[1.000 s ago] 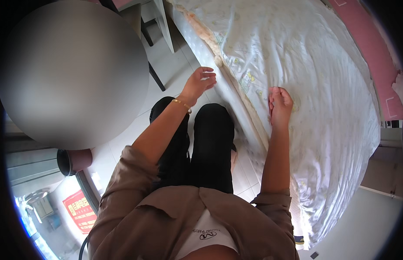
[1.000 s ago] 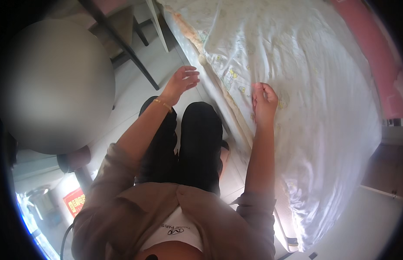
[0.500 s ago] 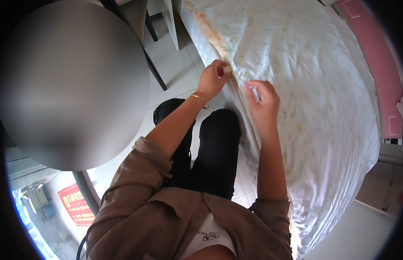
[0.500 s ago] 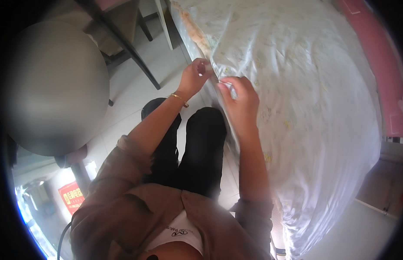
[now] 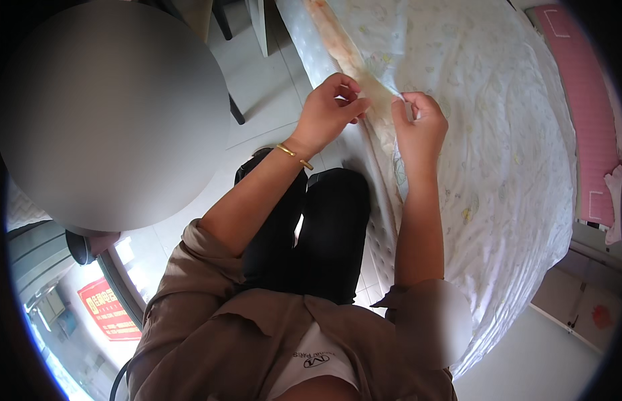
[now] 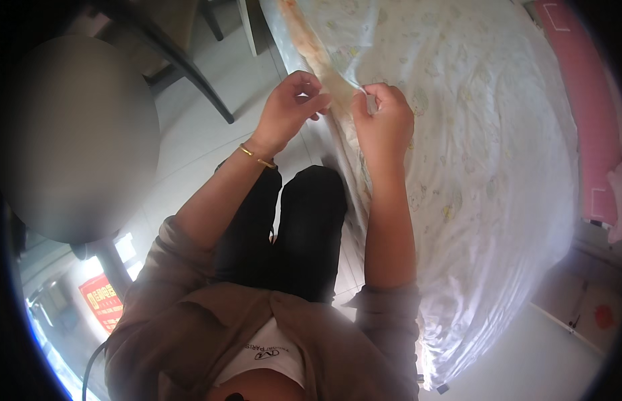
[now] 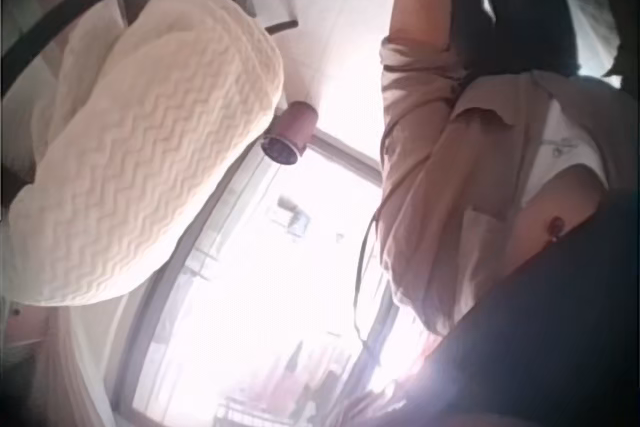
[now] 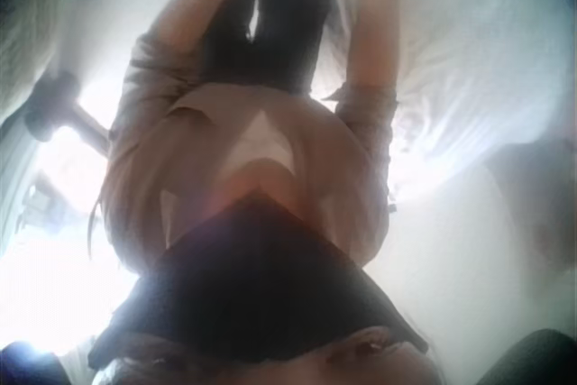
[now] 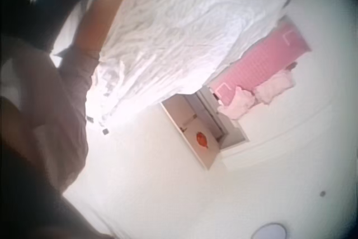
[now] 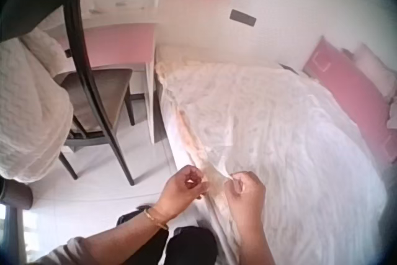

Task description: The person kneels beside a mattress and uses a needle and thread to sew along the edge of a white patterned sheet. They repeatedly insert the needle, pull the thread through, and tie knots to secure the fabric to the mattress edge.

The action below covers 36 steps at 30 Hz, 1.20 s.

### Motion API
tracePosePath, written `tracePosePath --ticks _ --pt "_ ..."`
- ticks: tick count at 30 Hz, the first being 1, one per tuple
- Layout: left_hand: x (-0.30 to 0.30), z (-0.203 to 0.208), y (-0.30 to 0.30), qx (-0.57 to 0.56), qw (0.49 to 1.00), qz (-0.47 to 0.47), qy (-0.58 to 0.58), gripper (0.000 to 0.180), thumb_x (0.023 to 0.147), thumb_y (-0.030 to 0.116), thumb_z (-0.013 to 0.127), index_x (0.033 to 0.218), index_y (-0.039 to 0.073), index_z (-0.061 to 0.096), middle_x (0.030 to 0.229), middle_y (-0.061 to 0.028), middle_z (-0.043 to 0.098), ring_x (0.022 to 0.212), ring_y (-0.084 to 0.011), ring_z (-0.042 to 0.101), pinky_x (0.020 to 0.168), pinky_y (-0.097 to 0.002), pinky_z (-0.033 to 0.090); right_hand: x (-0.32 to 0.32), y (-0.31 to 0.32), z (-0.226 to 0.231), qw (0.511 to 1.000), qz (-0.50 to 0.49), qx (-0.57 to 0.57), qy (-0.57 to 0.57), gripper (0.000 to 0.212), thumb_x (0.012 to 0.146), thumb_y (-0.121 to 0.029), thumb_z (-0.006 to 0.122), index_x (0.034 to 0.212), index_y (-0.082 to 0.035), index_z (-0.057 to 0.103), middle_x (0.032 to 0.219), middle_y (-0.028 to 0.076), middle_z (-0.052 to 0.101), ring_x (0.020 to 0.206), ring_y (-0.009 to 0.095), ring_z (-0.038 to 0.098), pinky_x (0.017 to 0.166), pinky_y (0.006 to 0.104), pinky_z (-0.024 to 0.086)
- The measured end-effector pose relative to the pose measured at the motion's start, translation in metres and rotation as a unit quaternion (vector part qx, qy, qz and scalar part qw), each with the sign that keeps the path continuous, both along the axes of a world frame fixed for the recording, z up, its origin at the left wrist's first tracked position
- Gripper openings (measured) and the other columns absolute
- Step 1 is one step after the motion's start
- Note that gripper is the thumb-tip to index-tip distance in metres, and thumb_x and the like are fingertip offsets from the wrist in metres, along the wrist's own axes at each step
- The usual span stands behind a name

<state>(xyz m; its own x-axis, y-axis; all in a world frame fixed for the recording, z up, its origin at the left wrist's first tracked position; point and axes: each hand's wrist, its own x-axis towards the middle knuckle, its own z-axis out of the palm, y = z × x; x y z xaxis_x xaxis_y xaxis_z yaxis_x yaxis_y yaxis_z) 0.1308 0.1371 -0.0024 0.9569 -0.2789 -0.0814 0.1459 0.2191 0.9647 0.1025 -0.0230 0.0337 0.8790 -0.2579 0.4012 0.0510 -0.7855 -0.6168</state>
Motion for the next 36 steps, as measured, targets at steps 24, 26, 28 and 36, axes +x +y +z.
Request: tracePosePath --ticks 24,26,28,36 --pt "0.056 -0.012 -0.004 0.205 0.963 0.122 -0.125 0.042 0.082 0.034 0.069 0.106 0.0 0.063 0.087 -0.007 0.065 0.08 -0.0187 0.061 0.072 -0.0299 0.048 -0.018 0.0 -0.018 0.98 0.135 -0.1 0.103 0.025 0.081 -0.013 0.062 0.105 -0.015 0.071 0.08 0.008 0.062 0.074 0.028 0.061 0.066 0.0375 0.049" --pt "0.078 -0.011 -0.003 0.223 0.942 0.167 -0.189 0.042 0.078 0.03 0.072 0.105 -0.001 0.062 0.087 -0.0088 0.065 0.079 -0.0238 0.06 0.074 -0.0335 0.049 -0.017 0.001 -0.015 0.977 0.134 -0.121 0.11 0.026 0.08 -0.014 0.063 0.105 -0.015 0.071 0.079 0.009 0.061 0.075 0.028 0.061 0.066 0.0373 0.048" --pt "0.096 -0.009 -0.005 0.273 0.916 0.202 -0.211 0.042 0.077 0.029 0.073 0.104 -0.001 0.062 0.087 -0.0094 0.065 0.08 -0.0251 0.061 0.075 -0.0337 0.049 -0.021 0.001 -0.016 0.977 0.125 -0.132 0.11 0.026 0.08 -0.014 0.063 0.106 -0.015 0.071 0.078 0.009 0.06 0.074 0.028 0.06 0.065 0.0377 0.048" --pt "0.145 0.006 -0.007 0.178 0.942 0.252 -0.135 0.037 0.076 0.019 0.076 0.106 0.005 0.06 0.081 -0.0039 0.063 0.075 -0.0159 0.061 0.07 -0.0279 0.049 -0.019 0.004 -0.015 0.98 0.122 -0.115 0.105 0.028 0.079 -0.015 0.064 0.107 -0.017 0.07 0.072 0.007 0.056 0.069 0.026 0.058 0.062 0.0379 0.047"
